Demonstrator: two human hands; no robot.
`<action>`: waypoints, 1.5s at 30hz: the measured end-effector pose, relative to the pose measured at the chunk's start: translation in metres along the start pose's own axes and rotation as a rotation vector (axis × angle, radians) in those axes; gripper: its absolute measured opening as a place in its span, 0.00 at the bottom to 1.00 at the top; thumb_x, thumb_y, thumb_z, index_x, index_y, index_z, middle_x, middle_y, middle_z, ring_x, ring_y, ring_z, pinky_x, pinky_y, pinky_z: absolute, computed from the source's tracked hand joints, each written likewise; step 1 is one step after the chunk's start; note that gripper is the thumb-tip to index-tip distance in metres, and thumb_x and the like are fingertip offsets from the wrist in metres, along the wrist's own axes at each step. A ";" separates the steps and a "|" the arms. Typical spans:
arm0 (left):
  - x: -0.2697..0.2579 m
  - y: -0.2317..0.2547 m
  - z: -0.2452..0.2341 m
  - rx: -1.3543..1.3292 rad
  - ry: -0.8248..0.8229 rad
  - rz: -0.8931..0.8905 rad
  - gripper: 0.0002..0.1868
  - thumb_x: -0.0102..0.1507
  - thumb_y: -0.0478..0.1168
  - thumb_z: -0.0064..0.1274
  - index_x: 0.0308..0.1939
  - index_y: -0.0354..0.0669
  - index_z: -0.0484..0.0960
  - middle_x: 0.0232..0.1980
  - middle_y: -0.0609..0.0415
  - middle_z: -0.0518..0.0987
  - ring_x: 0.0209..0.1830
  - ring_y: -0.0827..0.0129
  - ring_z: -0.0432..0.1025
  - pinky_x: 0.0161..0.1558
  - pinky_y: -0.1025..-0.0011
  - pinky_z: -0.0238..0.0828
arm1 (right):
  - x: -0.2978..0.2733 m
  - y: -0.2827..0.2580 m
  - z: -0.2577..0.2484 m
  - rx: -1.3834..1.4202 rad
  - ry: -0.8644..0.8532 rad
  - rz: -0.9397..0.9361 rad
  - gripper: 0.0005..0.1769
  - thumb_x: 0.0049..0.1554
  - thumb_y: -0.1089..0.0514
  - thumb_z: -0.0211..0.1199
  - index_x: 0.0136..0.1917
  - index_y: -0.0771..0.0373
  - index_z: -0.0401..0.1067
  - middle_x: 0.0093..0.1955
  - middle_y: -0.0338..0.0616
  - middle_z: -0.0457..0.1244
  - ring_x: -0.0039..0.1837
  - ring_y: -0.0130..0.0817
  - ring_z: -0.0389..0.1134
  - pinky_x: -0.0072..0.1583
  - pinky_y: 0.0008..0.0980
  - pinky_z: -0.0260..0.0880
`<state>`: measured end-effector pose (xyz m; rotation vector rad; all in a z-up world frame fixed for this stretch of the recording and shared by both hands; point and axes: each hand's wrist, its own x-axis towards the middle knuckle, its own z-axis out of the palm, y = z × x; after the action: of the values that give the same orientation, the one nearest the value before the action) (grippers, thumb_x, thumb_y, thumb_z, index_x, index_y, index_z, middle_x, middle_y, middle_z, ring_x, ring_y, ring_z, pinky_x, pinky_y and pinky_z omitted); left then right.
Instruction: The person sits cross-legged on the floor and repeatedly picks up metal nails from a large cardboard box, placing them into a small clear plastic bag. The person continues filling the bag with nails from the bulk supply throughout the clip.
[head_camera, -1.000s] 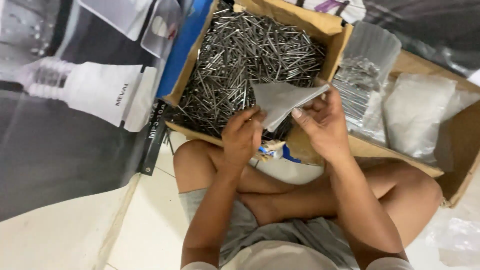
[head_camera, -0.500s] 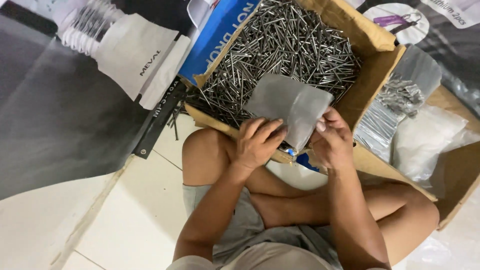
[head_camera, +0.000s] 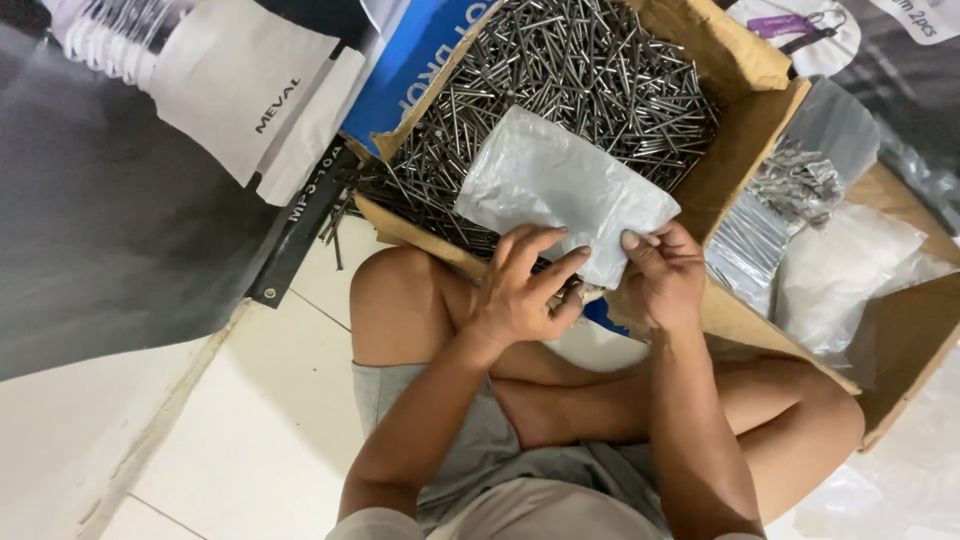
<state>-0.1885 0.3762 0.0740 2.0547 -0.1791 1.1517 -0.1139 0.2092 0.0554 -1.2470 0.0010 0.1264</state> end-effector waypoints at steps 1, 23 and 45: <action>0.002 0.001 0.001 -0.001 -0.001 0.002 0.21 0.52 0.41 0.54 0.50 0.53 0.80 0.52 0.50 0.72 0.50 0.54 0.67 0.52 0.58 0.68 | -0.001 0.000 0.000 0.001 0.002 -0.002 0.09 0.50 0.76 0.64 0.43 0.68 0.71 0.37 0.45 0.67 0.45 0.33 0.72 0.53 0.31 0.73; -0.001 -0.002 0.014 0.105 -0.159 -0.111 0.26 0.53 0.50 0.62 0.54 0.54 0.77 0.43 0.54 0.75 0.43 0.58 0.73 0.46 0.58 0.71 | -0.019 -0.019 0.029 -0.395 0.076 -0.053 0.10 0.48 0.72 0.73 0.37 0.66 0.72 0.33 0.42 0.64 0.40 0.20 0.63 0.43 0.22 0.65; 0.014 -0.015 0.024 0.060 -0.064 -0.191 0.08 0.54 0.32 0.55 0.37 0.46 0.78 0.32 0.54 0.75 0.32 0.57 0.75 0.33 0.65 0.74 | -0.022 -0.030 0.034 -1.399 0.005 0.095 0.27 0.48 0.51 0.64 0.60 0.55 0.65 0.51 0.59 0.65 0.53 0.62 0.68 0.57 0.57 0.66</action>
<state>-0.1575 0.3735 0.0696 2.1112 0.0210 0.9863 -0.1351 0.2303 0.0963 -2.6462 -0.0281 0.2172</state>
